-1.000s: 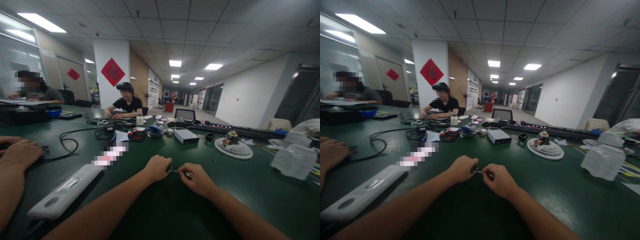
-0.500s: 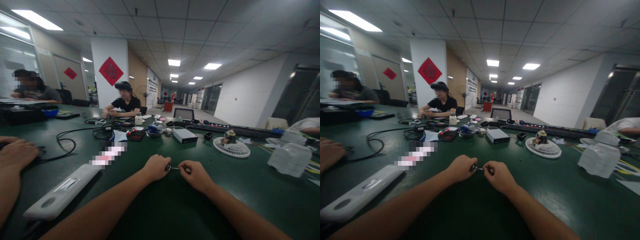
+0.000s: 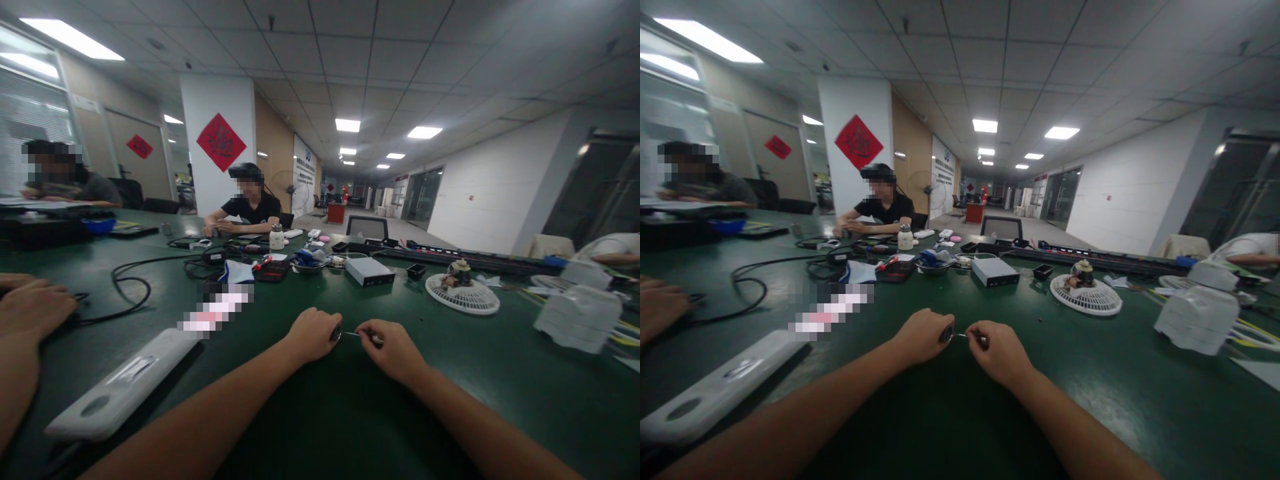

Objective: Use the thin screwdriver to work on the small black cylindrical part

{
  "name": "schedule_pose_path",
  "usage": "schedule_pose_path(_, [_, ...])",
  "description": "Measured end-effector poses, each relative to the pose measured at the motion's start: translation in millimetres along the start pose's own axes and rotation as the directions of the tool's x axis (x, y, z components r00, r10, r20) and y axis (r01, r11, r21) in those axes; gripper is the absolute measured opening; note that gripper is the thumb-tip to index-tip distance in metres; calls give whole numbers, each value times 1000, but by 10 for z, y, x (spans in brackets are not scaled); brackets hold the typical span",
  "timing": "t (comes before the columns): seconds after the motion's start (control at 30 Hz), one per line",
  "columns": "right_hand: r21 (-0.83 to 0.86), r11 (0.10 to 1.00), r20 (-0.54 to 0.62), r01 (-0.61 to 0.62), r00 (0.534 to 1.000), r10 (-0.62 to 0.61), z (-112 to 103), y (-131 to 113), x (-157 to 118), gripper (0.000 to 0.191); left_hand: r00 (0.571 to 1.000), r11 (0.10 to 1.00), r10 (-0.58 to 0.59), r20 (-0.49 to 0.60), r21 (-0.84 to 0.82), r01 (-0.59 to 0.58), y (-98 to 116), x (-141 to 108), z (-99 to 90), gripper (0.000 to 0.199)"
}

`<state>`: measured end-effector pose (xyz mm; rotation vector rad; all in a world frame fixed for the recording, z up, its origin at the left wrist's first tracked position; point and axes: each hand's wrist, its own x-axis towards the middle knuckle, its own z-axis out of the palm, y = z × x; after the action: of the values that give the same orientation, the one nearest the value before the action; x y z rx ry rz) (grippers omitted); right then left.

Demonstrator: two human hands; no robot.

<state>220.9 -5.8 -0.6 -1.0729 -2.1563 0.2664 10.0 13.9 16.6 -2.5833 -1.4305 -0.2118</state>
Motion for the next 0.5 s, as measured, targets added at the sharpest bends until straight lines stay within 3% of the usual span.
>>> schedule_pose_path(0.23, [46, 997, 88, 59, 994, -63, -17, -87, -16, 21, 1000, 1000, -6, -11, 20, 7, -39, 2, 13, 10])
schedule_pose_path(0.33, [18, 1000, 110, 0, 994, -2, -42, -61, -7, 20, 1000, 1000, 19, -11, 12, -19, -33, 10, 18, 11])
schedule_pose_path(0.5, [-49, 994, 29, -99, 994, 101, -58, -18, 4, 17, 1000, 1000, 21, -4, -6, -21, -30, 22, 7, 10])
